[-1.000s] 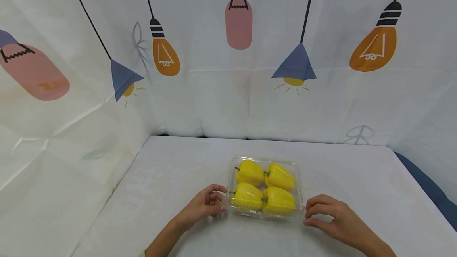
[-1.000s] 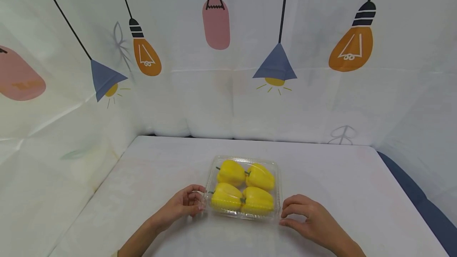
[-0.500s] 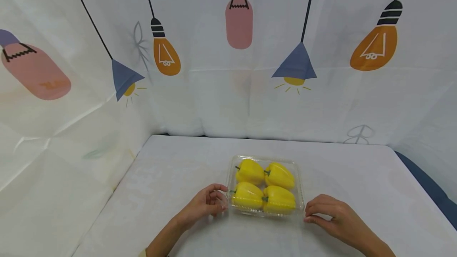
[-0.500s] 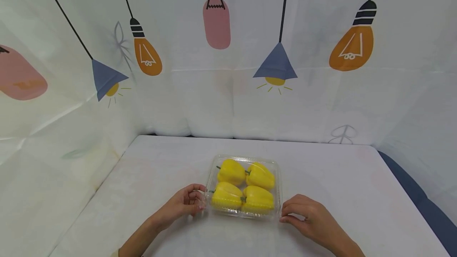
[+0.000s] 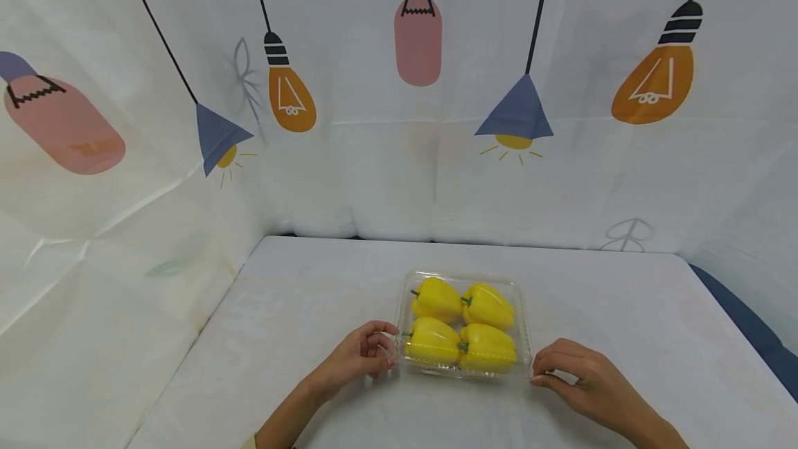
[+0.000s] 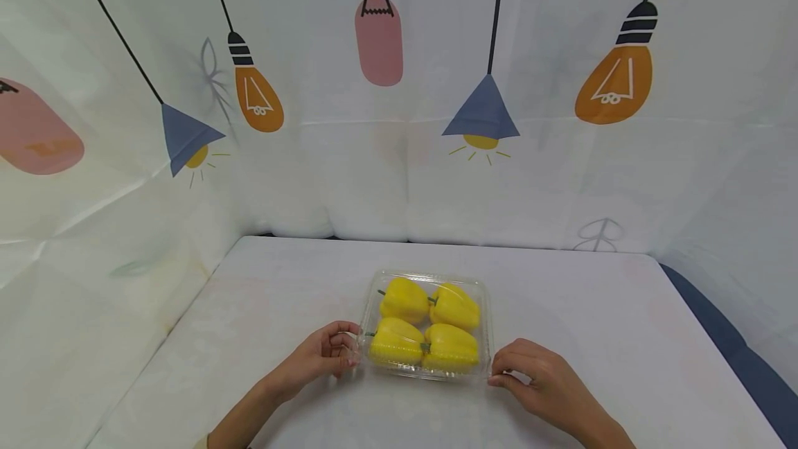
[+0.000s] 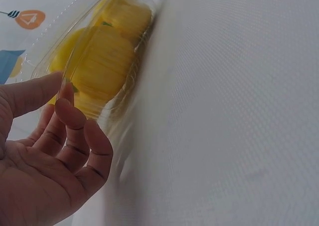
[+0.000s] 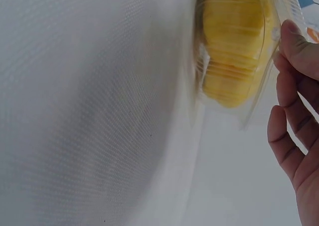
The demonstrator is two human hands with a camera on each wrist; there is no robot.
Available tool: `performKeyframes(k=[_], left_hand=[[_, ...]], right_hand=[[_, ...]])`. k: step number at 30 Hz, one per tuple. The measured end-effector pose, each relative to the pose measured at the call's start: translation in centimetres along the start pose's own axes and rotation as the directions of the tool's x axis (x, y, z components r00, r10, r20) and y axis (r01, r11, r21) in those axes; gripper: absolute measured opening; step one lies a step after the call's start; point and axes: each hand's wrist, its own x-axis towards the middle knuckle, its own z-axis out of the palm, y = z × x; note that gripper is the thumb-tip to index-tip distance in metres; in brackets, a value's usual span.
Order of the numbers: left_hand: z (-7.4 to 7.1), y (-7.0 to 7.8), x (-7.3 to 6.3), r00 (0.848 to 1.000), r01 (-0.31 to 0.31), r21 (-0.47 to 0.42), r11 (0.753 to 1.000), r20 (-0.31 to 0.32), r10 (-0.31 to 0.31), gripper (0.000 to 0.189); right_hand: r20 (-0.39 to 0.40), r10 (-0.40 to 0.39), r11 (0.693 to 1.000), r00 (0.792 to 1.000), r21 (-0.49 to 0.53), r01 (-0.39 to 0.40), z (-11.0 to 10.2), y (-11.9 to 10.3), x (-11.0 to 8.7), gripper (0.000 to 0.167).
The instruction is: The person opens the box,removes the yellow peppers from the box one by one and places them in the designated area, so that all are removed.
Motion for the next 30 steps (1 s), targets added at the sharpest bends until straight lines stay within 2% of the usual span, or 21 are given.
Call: performKeyframes(k=[7, 20, 30], left_hand=[[0.09, 0.04, -0.07, 1.000, -0.005, 0.004, 1.000, -0.002, 0.005, 0.050], [0.19, 0.21, -0.03, 1.000, -0.015, 0.017, 1.000, 0.001, 0.015, 0.051], [0.21, 0.24, 0.02, 1.000, -0.023, 0.026, 0.999, 0.004, 0.023, 0.050]], right_hand=[[-0.003, 0.005, 1.000, 1.000, 0.023, -0.005, 0.00, -0.06, 0.03, 0.040], [-0.030, 0.035, 0.999, 0.999, -0.020, -0.036, 0.15, -0.26, 0.12, 0.039], [-0.070, 0.035, 0.999, 0.997, 0.003, -0.035, 0.39, 0.05, 0.02, 0.046]])
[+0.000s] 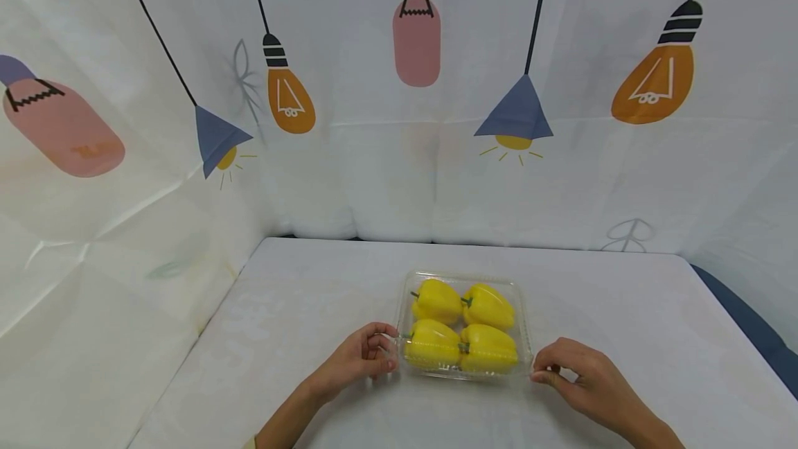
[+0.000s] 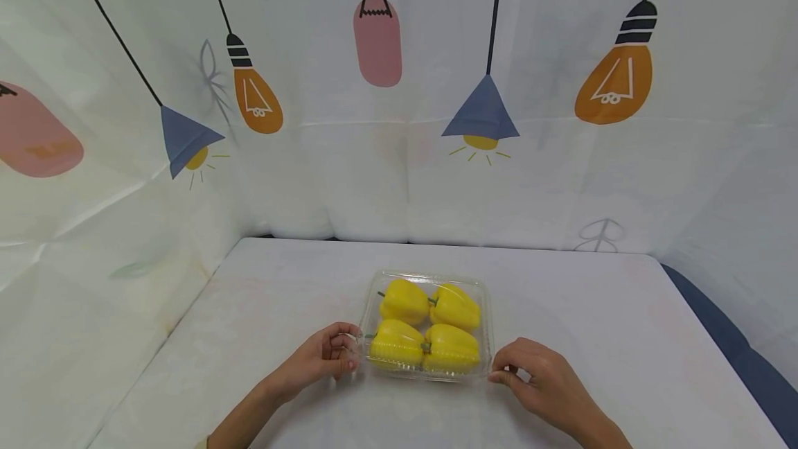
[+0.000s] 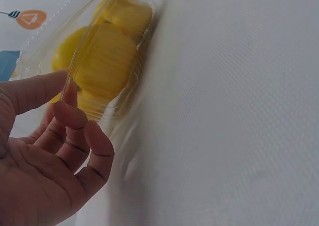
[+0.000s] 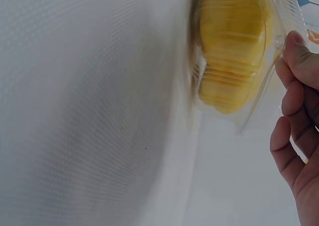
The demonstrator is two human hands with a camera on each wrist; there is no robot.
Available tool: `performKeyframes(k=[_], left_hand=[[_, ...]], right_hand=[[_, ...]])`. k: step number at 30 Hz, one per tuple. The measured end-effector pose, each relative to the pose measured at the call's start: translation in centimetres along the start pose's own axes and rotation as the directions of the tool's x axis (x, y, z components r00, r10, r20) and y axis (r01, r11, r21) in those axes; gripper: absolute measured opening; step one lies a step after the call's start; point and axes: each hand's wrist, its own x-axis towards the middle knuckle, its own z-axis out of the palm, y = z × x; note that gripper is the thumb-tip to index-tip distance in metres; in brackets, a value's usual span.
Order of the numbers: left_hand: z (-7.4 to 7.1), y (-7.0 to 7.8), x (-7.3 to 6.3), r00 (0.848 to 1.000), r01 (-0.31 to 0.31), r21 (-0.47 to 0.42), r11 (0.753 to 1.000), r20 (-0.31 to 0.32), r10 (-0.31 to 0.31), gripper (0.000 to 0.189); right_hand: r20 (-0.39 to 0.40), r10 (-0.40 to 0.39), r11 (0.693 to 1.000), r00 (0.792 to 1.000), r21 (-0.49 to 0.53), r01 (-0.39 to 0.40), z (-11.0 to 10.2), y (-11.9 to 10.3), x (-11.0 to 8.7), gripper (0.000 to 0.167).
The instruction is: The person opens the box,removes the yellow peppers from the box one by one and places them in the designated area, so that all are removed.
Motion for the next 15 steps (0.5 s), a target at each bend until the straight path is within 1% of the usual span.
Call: performKeyframes(k=[6, 12, 15], left_hand=[[-0.02, 0.14, -0.03, 1.000, 0.019, 0.018, 1.000, -0.017, -0.018, 0.050], [-0.07, 0.20, 0.06, 1.000, 0.024, 0.038, 0.999, -0.018, -0.023, 0.049], [-0.09, 0.22, 0.12, 1.000, 0.021, 0.039, 0.999, -0.012, -0.020, 0.048]], right_hand=[[-0.002, 0.015, 1.000, 1.000, 0.000, -0.015, -0.09, -0.15, 0.25, 0.045], [0.017, 0.050, 0.999, 0.999, -0.017, -0.049, -0.43, -0.58, 0.58, 0.044], [0.019, 0.059, 0.998, 0.998, -0.001, -0.059, -0.46, -0.61, 0.65, 0.042]])
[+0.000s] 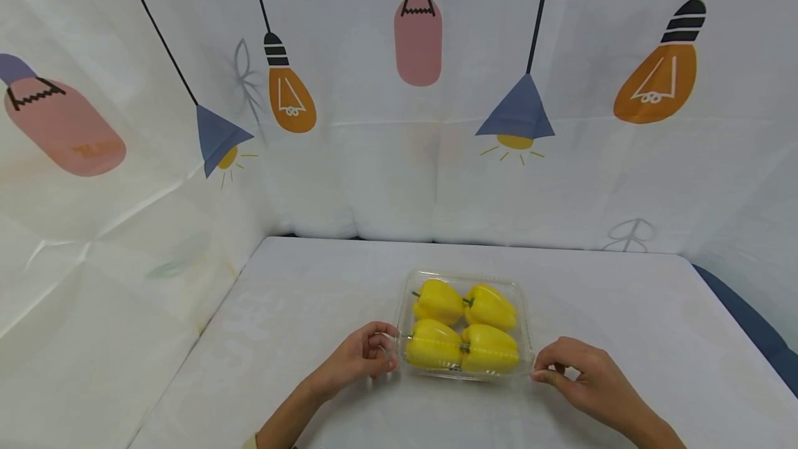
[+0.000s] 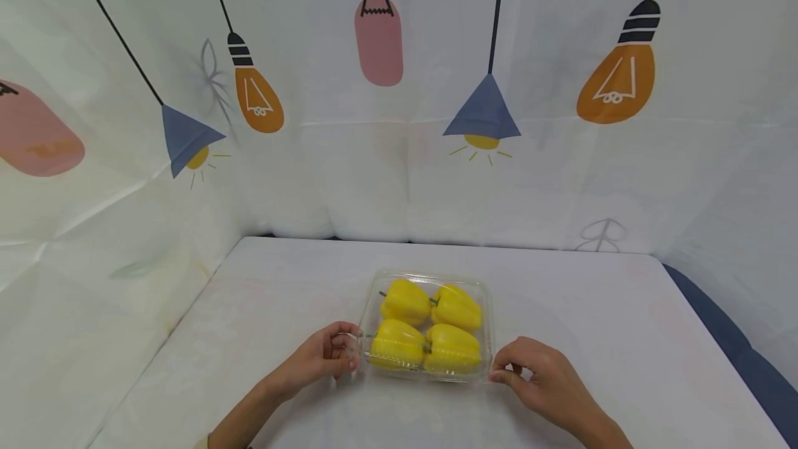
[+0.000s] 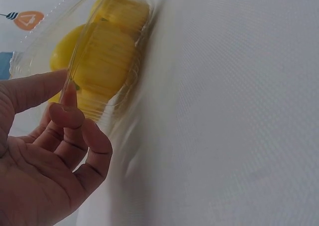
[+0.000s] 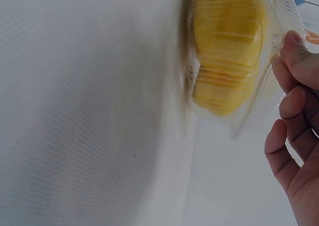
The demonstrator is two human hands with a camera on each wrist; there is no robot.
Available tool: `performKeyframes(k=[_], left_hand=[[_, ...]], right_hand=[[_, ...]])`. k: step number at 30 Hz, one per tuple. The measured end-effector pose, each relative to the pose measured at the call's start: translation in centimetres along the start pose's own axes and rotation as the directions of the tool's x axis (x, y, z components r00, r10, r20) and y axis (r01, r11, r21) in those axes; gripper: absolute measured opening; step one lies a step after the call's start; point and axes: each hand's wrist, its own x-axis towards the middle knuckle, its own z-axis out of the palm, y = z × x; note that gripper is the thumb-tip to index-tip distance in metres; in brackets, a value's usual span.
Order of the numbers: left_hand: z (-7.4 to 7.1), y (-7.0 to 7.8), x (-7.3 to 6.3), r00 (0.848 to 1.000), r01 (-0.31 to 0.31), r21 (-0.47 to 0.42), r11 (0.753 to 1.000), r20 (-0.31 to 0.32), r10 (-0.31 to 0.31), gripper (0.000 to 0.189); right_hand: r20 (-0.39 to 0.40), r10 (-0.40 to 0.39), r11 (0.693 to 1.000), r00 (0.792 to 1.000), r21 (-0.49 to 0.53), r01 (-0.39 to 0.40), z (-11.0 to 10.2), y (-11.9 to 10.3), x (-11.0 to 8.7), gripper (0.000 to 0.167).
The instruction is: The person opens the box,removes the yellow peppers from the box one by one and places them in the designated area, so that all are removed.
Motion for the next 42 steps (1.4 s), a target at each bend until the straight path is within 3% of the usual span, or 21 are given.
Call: performKeyframes(k=[7, 18, 23, 30, 32, 38, 42], left_hand=[[0.0, -0.1, 0.0, 0.999, -0.024, -0.013, 1.000, 0.021, 0.024, 0.048], [0.0, -0.3, -0.3, 0.999, -0.035, -0.014, 0.999, 0.021, 0.036, 0.052], [0.0, -0.3, -0.4, 0.998, -0.040, -0.025, 0.999, 0.049, 0.041, 0.049], [0.0, -0.4, -0.2, 0.996, -0.053, -0.017, 0.998, 0.071, 0.054, 0.047], [0.0, -0.4, -0.2, 0.996, -0.048, -0.011, 0.999, 0.069, 0.048, 0.048], [0.0, -0.5, -0.3, 0.995, -0.072, 0.011, 0.997, 0.068, 0.071, 0.053], [0.0, -0.4, -0.4, 0.994, -0.084, 0.018, 0.996, 0.076, 0.082, 0.055]], right_hand=[[0.011, 0.010, 0.999, 1.000, 0.051, -0.011, -0.2, 0.1, 0.1, 0.039], [-0.002, 0.036, 0.999, 0.999, 0.024, -0.035, -1.7, -0.9, 0.9, 0.040], [-0.009, 0.004, 1.000, 1.000, 0.019, -0.004, -2.1, -1.3, 1.3, 0.043], [-0.126, -0.138, 0.988, 0.982, 0.053, 0.145, -3.0, -2.7, 3.0, 0.048], [-0.137, -0.142, 0.988, 0.980, 0.043, 0.149, -3.2, -2.8, 3.3, 0.049], [-0.127, -0.002, 1.000, 0.992, -0.005, 0.001, -3.5, -1.8, 3.2, 0.048], [-0.157, 0.073, 0.997, 0.985, -0.025, -0.078, -3.7, -1.9, 3.6, 0.042]])
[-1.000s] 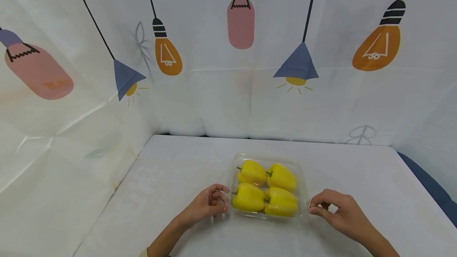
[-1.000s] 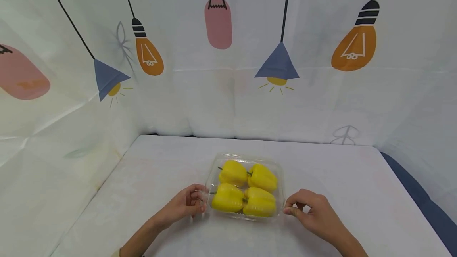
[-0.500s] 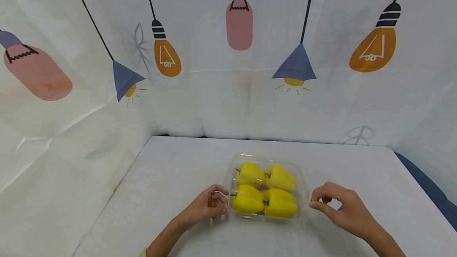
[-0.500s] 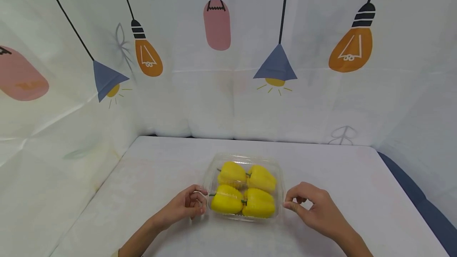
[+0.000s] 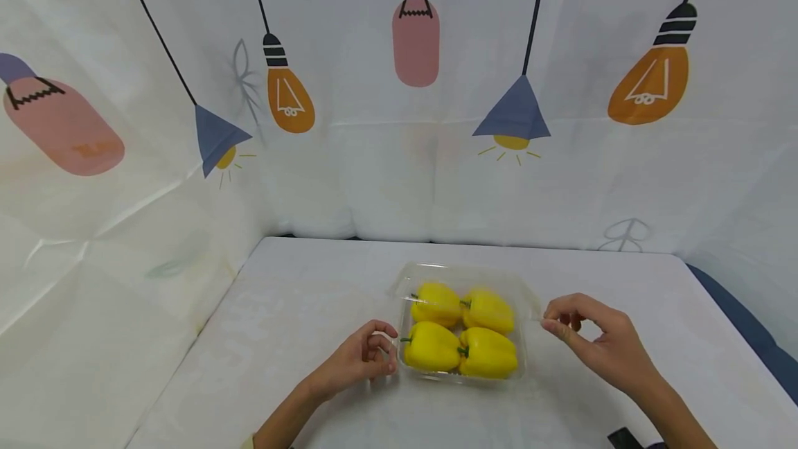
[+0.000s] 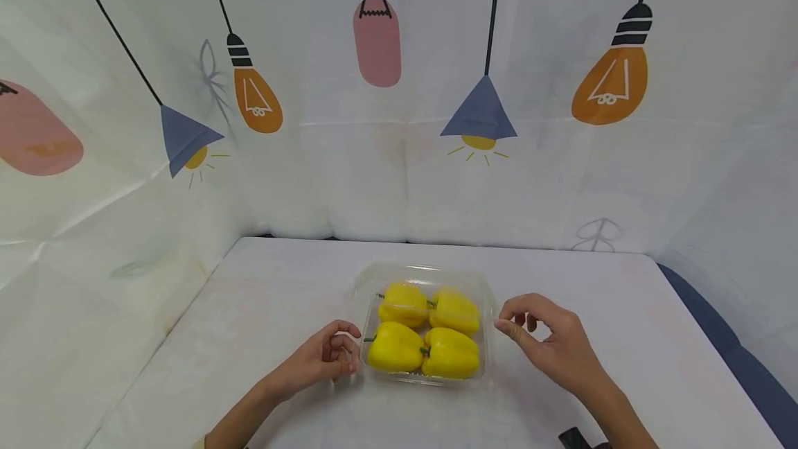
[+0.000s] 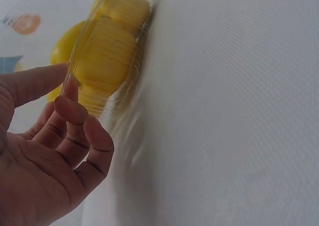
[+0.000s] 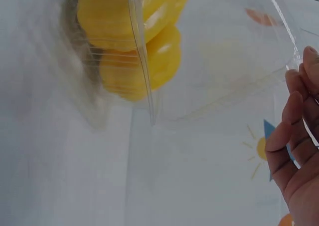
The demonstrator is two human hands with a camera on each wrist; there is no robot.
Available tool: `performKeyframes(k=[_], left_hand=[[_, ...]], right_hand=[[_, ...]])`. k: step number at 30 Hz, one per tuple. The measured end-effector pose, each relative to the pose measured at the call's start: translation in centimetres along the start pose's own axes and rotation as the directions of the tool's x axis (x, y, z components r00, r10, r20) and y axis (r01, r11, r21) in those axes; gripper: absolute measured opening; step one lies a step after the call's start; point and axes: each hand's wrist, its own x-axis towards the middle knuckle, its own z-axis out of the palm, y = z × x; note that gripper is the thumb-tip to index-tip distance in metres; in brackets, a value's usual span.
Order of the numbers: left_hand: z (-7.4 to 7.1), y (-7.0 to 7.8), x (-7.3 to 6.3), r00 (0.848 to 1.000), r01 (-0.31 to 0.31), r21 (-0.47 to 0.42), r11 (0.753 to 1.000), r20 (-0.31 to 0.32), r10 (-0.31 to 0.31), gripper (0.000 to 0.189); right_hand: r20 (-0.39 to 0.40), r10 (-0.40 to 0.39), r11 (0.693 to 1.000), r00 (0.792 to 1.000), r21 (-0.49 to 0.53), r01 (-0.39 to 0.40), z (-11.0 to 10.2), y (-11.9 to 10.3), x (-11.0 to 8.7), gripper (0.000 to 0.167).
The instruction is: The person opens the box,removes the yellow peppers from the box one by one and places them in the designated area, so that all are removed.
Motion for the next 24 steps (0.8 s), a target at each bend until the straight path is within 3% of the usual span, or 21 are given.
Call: performKeyframes(k=[8, 17, 24], left_hand=[[0.1, 0.3, 0.0, 1.000, 0.007, 0.006, 1.000, 0.006, -0.008, 0.056], [0.1, 0.5, 0.1, 1.000, 0.012, 0.027, 1.000, 0.025, -0.013, 0.057], [0.0, 0.4, 0.1, 1.000, 0.013, 0.033, 0.999, 0.023, -0.014, 0.057]], right_hand=[[-0.109, -0.003, 1.000, 0.994, -0.025, 0.000, 0.2, 0.2, 1.1, 0.040], [-0.224, 0.102, 0.994, 0.969, -0.025, -0.110, 1.0, 0.4, 2.1, 0.025], [-0.227, 0.090, 0.994, 0.970, -0.033, -0.100, 1.3, 0.3, 3.0, 0.027]])
